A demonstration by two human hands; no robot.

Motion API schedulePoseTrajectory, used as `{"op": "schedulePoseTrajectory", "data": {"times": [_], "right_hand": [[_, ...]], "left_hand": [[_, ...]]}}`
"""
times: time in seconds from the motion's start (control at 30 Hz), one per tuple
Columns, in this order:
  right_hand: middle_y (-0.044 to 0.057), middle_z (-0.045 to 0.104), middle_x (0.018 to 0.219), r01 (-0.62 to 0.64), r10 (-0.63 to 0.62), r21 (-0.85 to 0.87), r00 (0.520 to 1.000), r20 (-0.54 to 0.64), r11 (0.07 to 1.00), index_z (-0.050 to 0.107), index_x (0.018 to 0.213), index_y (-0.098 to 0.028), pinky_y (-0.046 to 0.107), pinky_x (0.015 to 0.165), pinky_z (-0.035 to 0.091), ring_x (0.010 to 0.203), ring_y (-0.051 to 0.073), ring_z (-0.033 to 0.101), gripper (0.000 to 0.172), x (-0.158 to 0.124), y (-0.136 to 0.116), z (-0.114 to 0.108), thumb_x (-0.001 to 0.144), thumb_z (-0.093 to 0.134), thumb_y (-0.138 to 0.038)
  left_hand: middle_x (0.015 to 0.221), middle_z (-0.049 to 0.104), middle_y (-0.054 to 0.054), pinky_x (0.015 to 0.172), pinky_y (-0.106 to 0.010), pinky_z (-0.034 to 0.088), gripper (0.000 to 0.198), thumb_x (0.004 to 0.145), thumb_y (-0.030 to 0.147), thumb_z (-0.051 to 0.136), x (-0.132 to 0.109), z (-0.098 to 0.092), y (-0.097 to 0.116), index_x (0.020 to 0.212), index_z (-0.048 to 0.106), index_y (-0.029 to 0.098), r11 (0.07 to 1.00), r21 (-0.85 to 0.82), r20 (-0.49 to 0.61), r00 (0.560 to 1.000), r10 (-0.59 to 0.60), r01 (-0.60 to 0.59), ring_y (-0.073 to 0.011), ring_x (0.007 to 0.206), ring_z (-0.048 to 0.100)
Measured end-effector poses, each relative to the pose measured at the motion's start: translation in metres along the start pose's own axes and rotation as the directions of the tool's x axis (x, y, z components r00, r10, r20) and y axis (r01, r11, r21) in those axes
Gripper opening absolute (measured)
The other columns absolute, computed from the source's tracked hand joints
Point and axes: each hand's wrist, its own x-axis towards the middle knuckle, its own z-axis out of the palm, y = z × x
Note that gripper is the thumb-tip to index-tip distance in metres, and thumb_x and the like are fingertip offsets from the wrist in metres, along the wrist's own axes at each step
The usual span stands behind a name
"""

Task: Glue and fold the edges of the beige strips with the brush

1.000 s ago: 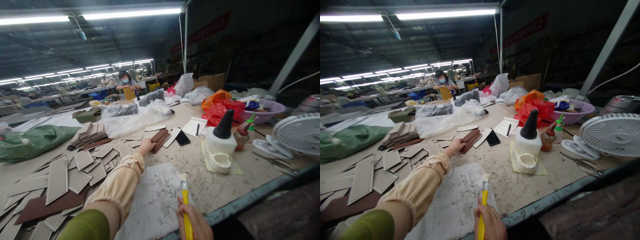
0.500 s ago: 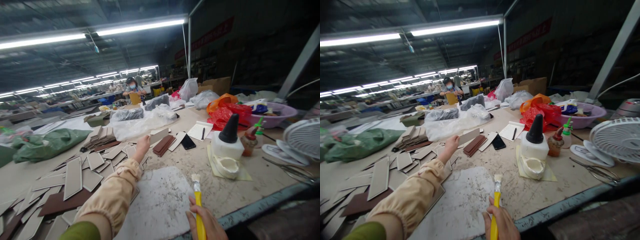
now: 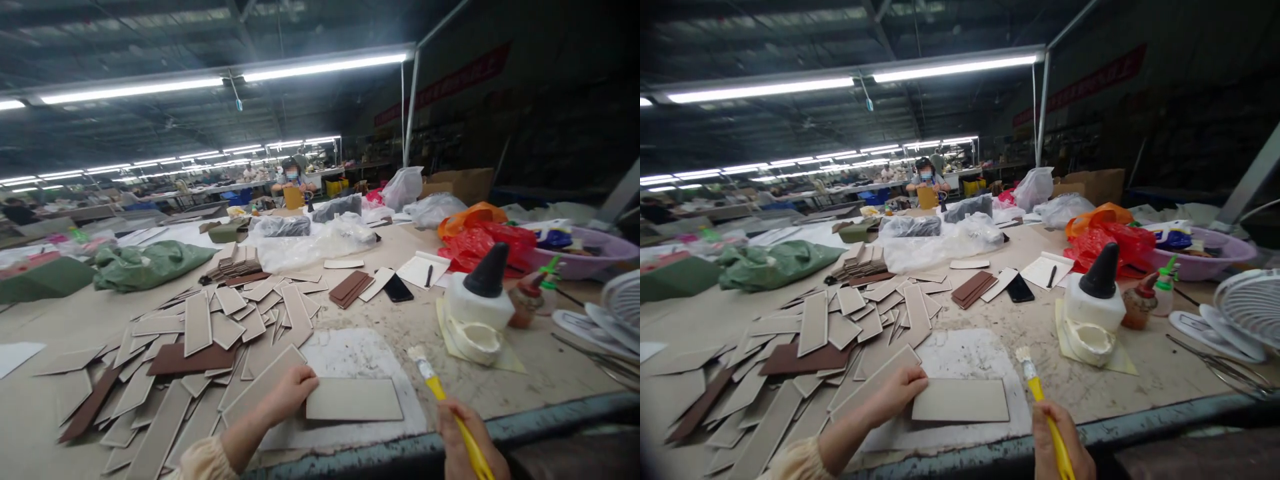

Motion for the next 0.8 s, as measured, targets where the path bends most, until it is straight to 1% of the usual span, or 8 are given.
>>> {"op": "schedulePoseTrajectory", "data": {"times": [0.1,0.17,0.23,0.33,0.43,0.53,0.67,0.8], "right_hand": [[0.004,0.064,0.073,-0.026,0.025,0.014,0.995,0.095,1.0,0.063,0.091,-0.019,0.027,0.059,0.048,0.063,0.018,0.059,0.042,-0.002,-0.007,0.005,0.086,0.049,-0.059],[0.003,0.062,0.073,-0.054,0.046,0.055,0.989,0.142,0.997,0.062,0.093,-0.018,0.027,0.062,0.048,0.064,0.017,0.058,0.04,-0.003,-0.012,0.009,0.086,0.051,-0.057],[0.001,0.058,0.068,-0.107,0.077,0.152,0.979,0.189,0.983,0.06,0.094,-0.017,0.028,0.062,0.047,0.062,0.016,0.055,0.038,-0.006,-0.016,0.014,0.086,0.053,-0.053],[-0.002,0.052,0.06,-0.195,0.107,0.3,0.953,0.283,0.934,0.059,0.094,-0.017,0.026,0.057,0.045,0.057,0.014,0.051,0.035,-0.01,-0.022,0.022,0.088,0.052,-0.05],[-0.003,0.05,0.057,-0.258,0.102,0.365,0.913,0.395,0.894,0.059,0.094,-0.017,0.024,0.052,0.043,0.054,0.012,0.048,0.035,-0.015,-0.03,0.031,0.09,0.049,-0.05],[-0.003,0.05,0.057,-0.314,0.094,0.388,0.867,0.49,0.866,0.059,0.095,-0.016,0.022,0.048,0.041,0.052,0.012,0.049,0.036,-0.021,-0.039,0.042,0.09,0.048,-0.05],[-0.003,0.051,0.057,-0.345,0.094,0.335,0.806,0.585,0.877,0.059,0.096,-0.016,0.023,0.05,0.041,0.052,0.012,0.049,0.036,-0.031,-0.047,0.056,0.09,0.049,-0.05],[-0.003,0.051,0.057,-0.34,0.085,0.289,0.766,0.637,0.895,0.059,0.096,-0.016,0.024,0.051,0.041,0.052,0.012,0.048,0.039,-0.036,-0.05,0.065,0.089,0.049,-0.053]], "left_hand": [[0.072,0.063,-0.001,0.063,-0.026,0.043,0.021,0.084,0.03,0.047,-0.005,0.003,-0.004,0.079,0.064,0.019,0.976,0.2,-0.087,0.99,0.111,-0.091,-0.0174,0.071,0.059],[0.083,0.066,-0.004,0.072,-0.03,0.047,0.02,0.086,0.029,0.05,-0.01,0.003,-0.005,0.093,0.066,0.019,0.938,0.311,-0.151,0.967,0.206,-0.152,-0.0196,0.079,0.061],[0.094,0.066,-0.008,0.078,-0.032,0.049,0.024,0.087,0.027,0.052,-0.019,0.002,-0.01,0.105,0.063,0.017,0.898,0.384,-0.184,0.935,0.303,-0.215,-0.0208,0.086,0.062],[0.108,0.062,-0.011,0.087,-0.031,0.05,0.025,0.09,0.022,0.049,-0.035,-0.001,-0.023,0.111,0.061,0.017,0.823,0.414,-0.162,0.858,0.487,-0.389,-0.0193,0.097,0.06],[0.109,0.063,-0.009,0.088,-0.03,0.049,0.023,0.092,0.02,0.047,-0.048,-0.004,-0.036,0.109,0.063,0.019,0.713,0.434,-0.076,0.766,0.639,-0.551,-0.0174,0.099,0.06],[0.103,0.066,-0.008,0.084,-0.031,0.05,0.023,0.093,0.018,0.047,-0.052,-0.003,-0.041,0.106,0.066,0.02,0.638,0.449,-0.001,0.714,0.7,-0.626,-0.0169,0.092,0.06],[0.095,0.068,-0.009,0.078,-0.028,0.051,0.023,0.094,0.021,0.048,-0.05,0.003,-0.037,0.101,0.069,0.018,0.622,0.43,0.016,0.694,0.72,-0.654,-0.0159,0.086,0.06],[0.094,0.069,-0.009,0.076,-0.028,0.051,0.021,0.094,0.021,0.049,-0.05,0.008,-0.036,0.098,0.069,0.017,0.615,0.419,0.003,0.679,0.734,-0.668,-0.0154,0.082,0.06]]}}
